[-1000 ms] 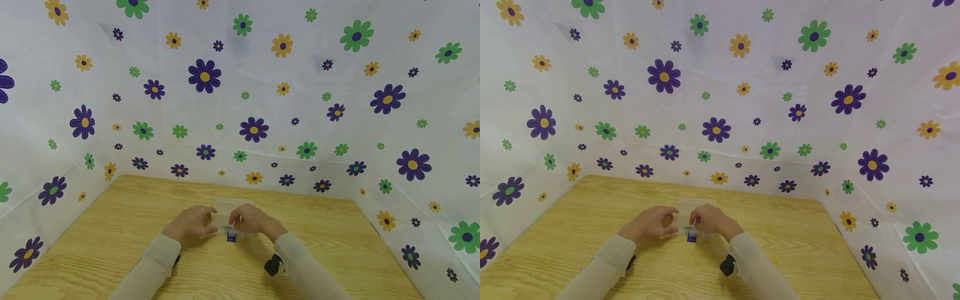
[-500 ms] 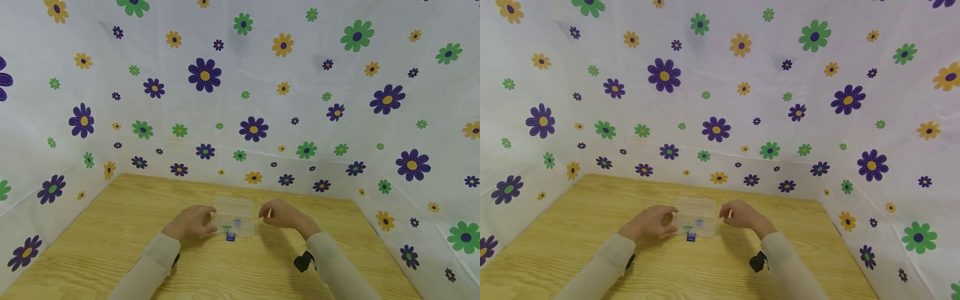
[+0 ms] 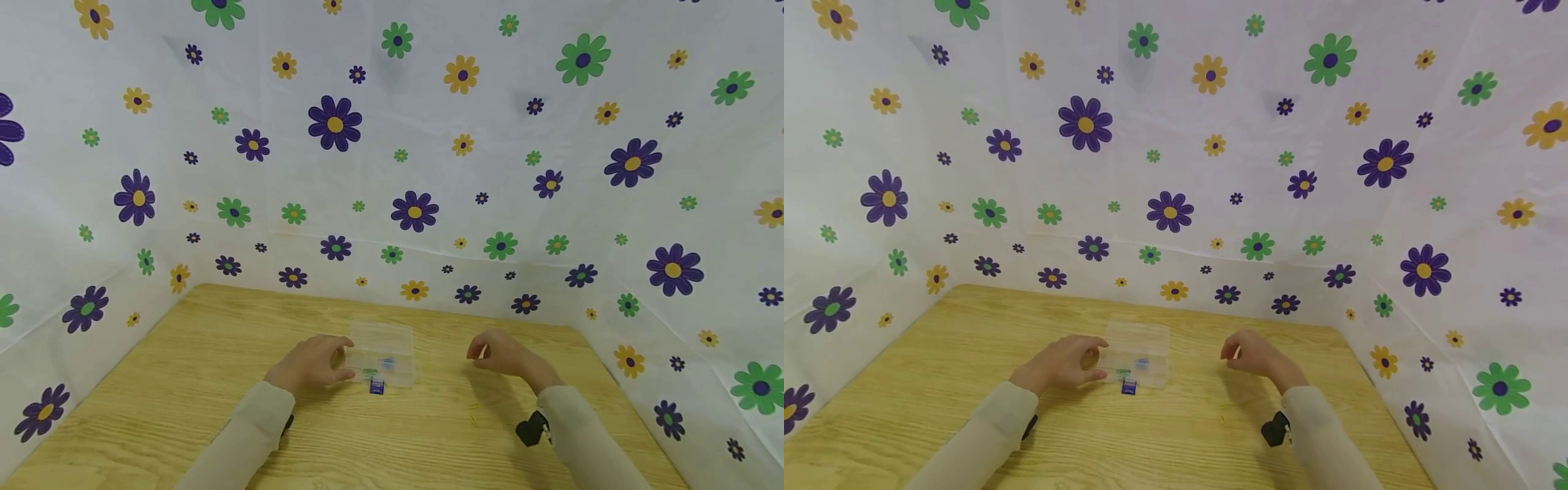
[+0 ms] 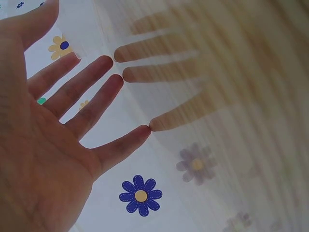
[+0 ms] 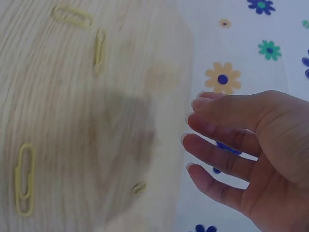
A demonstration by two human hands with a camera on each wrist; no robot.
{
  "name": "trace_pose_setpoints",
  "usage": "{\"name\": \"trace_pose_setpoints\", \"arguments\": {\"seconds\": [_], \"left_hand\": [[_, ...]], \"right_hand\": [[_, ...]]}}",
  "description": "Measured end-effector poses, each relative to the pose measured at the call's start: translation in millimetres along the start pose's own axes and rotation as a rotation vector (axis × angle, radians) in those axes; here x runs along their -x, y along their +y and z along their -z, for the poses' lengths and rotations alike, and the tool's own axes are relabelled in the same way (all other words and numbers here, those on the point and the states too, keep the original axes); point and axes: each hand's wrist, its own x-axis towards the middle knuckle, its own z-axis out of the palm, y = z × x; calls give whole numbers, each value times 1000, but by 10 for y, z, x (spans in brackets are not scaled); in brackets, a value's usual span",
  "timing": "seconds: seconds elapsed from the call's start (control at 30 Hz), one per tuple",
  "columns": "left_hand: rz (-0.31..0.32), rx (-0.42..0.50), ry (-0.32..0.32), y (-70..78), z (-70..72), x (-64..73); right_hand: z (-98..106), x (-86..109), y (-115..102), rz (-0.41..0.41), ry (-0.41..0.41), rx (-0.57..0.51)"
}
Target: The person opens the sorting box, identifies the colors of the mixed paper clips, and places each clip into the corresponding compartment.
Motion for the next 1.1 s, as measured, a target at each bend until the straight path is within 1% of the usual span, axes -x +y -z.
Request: {"name": "trace_pose_setpoints", "arguments": {"seconds": [0.13,0.23,0.33,0.47,0.63,0.77,0.9,1.0,1.1], "left_hand": [[-8,3,-1,-1,5,-3],[-10,8,-4,-2,7,-8],[-2,-1,-6,-11,2,-7],[6,-11,-5,-28,-9,-12],[0,0,-12,-34,-11,-11],[1,8,-14,-36,-20,-6],[3,7,-11,-34,-25,-6],[-1,1,-7,-34,-24,-11],[-8,-4,-3,-34,-19,-14]], "right_hand": [[-42,59,161,-35,5,-9],[-63,98,256,-79,19,-6],[-73,136,314,-141,37,16],[-90,180,354,-221,56,48],[-111,227,373,-263,95,107],[-131,249,373,-310,108,133],[-140,242,382,-312,98,125],[-154,231,393,-273,88,99],[-169,226,401,-230,85,51]]}}
